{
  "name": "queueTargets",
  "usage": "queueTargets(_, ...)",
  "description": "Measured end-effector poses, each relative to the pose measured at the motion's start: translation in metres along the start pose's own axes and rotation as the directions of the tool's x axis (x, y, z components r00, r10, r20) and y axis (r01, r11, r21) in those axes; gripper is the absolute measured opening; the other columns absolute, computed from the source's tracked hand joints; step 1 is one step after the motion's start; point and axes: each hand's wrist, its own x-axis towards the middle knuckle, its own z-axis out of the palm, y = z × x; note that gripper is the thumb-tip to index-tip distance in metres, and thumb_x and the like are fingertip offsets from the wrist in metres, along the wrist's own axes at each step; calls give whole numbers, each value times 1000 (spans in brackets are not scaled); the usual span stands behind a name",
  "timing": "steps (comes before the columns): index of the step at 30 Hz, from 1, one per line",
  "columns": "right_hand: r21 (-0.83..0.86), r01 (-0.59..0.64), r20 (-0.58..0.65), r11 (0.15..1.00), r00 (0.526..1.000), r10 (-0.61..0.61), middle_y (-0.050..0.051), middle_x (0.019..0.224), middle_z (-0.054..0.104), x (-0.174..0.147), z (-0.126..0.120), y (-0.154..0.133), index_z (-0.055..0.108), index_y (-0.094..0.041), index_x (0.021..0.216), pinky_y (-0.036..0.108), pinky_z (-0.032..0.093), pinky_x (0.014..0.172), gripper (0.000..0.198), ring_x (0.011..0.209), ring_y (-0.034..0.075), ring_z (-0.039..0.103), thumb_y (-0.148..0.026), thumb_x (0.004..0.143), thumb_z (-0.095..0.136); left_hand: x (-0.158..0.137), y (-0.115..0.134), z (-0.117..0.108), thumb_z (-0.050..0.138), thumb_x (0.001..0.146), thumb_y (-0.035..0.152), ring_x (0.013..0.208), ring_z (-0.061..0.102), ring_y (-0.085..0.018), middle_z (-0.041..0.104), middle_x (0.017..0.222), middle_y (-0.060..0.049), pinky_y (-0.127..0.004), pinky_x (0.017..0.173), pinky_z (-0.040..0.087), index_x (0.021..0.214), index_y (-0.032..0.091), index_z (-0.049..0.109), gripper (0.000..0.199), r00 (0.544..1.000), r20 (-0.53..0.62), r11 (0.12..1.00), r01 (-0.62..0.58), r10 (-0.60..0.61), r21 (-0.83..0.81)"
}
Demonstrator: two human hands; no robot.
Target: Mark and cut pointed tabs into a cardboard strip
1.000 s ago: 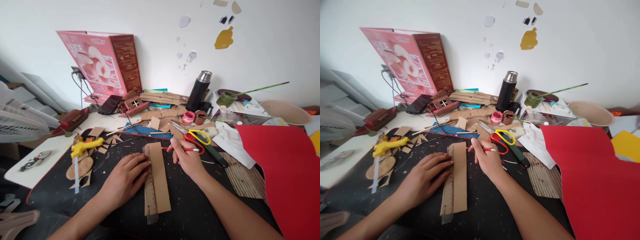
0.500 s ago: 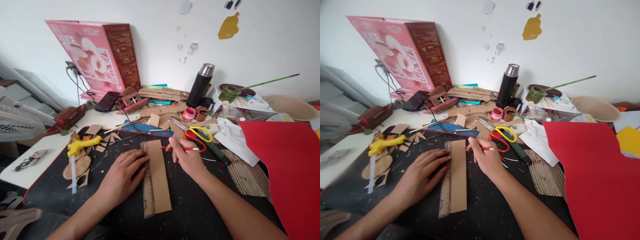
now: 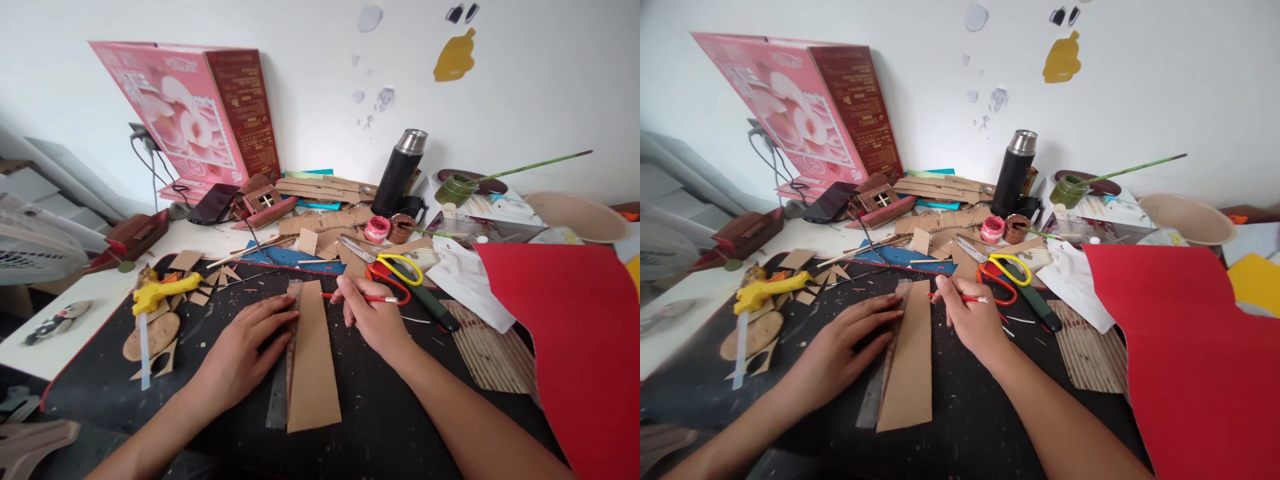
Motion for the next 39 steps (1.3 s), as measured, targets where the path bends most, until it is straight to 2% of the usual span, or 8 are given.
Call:
queueTargets(6,16,14,-8,1000,1000,-14,-3,48,57,0,0,-2,75,-20,76,27,42,50,66,43,14,54,-79,104,60,6,-6,-11,55,115,36,140,71,-28,74,151,-9,-50,117,62,144,26,73,36,998,53,999,-40,40,6)
queueTargets(10,14,19,-4,1000,1000,-19,-4,48,56,1,1,-4,75,-20,76,26,42,49,67,42,13,54,-80,104,60,10,-13,-18,58,113,39,143,69,-29,74,152,-10,-52,120,60,146,24,71,38,999,29,999,-41,40,26)
queueTargets(16,5,25,-4,1000,1000,-25,-4,48,56,-1,0,-4,75,-21,77,26,42,49,65,43,13,54,-77,105,60,11,-20,-10,57,114,45,146,66,-31,71,156,-11,-55,119,59,151,24,68,44,996,78,997,-49,45,57)
queueTargets(20,7,17,0,1000,1000,-17,-3,49,58,-1,1,-3,74,-21,76,26,43,48,64,43,13,55,-76,105,60,9,-23,-4,55,115,43,146,66,-31,70,157,-11,-56,118,60,151,23,68,43,997,69,997,-44,39,68)
queueTargets(33,-2,23,5,1000,1000,-23,-3,50,57,-2,2,-3,73,-23,75,28,47,50,63,46,15,60,-76,105,60,11,-22,-7,53,115,39,149,64,-31,69,159,-8,-56,123,56,155,29,68,43,996,89,1000,16,-16,-5)
queueTargets(39,-21,38,17,999,999,-38,-3,51,57,-3,2,-4,74,-22,77,27,45,48,60,45,14,58,-71,108,58,11,-22,-6,56,114,48,149,63,-34,67,161,-9,-58,122,55,153,27,68,47,994,106,999,30,-32,20)
